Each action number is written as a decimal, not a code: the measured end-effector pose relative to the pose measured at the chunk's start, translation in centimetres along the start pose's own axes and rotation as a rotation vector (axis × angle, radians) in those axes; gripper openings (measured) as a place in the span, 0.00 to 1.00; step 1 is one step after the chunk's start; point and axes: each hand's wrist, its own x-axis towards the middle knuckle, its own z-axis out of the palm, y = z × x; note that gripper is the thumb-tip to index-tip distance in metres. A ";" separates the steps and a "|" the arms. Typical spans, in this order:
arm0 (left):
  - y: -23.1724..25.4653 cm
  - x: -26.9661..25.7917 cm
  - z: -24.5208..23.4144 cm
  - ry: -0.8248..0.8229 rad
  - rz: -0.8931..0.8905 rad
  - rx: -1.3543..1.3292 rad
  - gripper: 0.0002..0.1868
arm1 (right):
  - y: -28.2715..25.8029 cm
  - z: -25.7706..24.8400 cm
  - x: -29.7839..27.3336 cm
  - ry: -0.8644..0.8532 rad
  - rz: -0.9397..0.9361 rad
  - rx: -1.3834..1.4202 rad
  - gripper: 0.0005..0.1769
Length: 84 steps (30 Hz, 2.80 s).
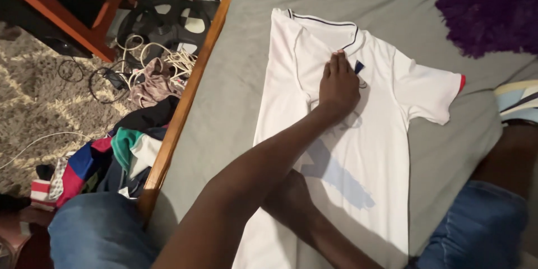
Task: Folding a white t-shirt on a bed.
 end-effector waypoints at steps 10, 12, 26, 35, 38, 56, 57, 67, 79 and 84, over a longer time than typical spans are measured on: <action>-0.6 1.0 -2.1 -0.021 0.033 -0.404 0.25 | 3.8 2.6 0.4 0.118 -0.373 -0.062 0.07; -1.8 1.1 -3.3 0.091 0.180 -0.371 0.41 | 3.9 2.5 0.7 -0.014 -0.309 -0.264 0.07; -13.6 2.5 -1.7 0.061 -0.228 -0.129 0.48 | 2.0 2.3 0.5 0.134 -0.378 -0.308 0.14; -14.1 4.2 -2.5 0.054 -0.177 -0.081 0.47 | 1.6 2.4 0.5 0.113 -0.319 -0.220 0.15; -13.8 4.1 -2.4 0.043 -0.101 -0.117 0.44 | 1.6 2.5 0.5 0.127 -0.345 -0.286 0.16; -13.1 2.9 -1.9 0.037 -0.163 -0.097 0.48 | 1.0 0.6 1.1 0.299 -0.334 -0.195 0.14; -13.0 2.7 -2.0 0.045 -0.143 -0.093 0.47 | 0.8 0.4 1.0 0.314 -0.379 -0.243 0.23; -17.1 2.9 -4.1 0.070 -0.120 -0.064 0.39 | 0.4 -0.2 4.6 0.219 -0.206 -0.395 0.33; -22.0 4.5 -4.0 -0.036 0.102 -0.046 0.38 | 4.4 -0.3 15.5 0.513 -0.216 -0.729 0.38; -22.5 7.1 -3.8 -0.011 0.081 0.011 0.35 | 4.2 -0.5 15.8 0.468 -0.180 -0.745 0.44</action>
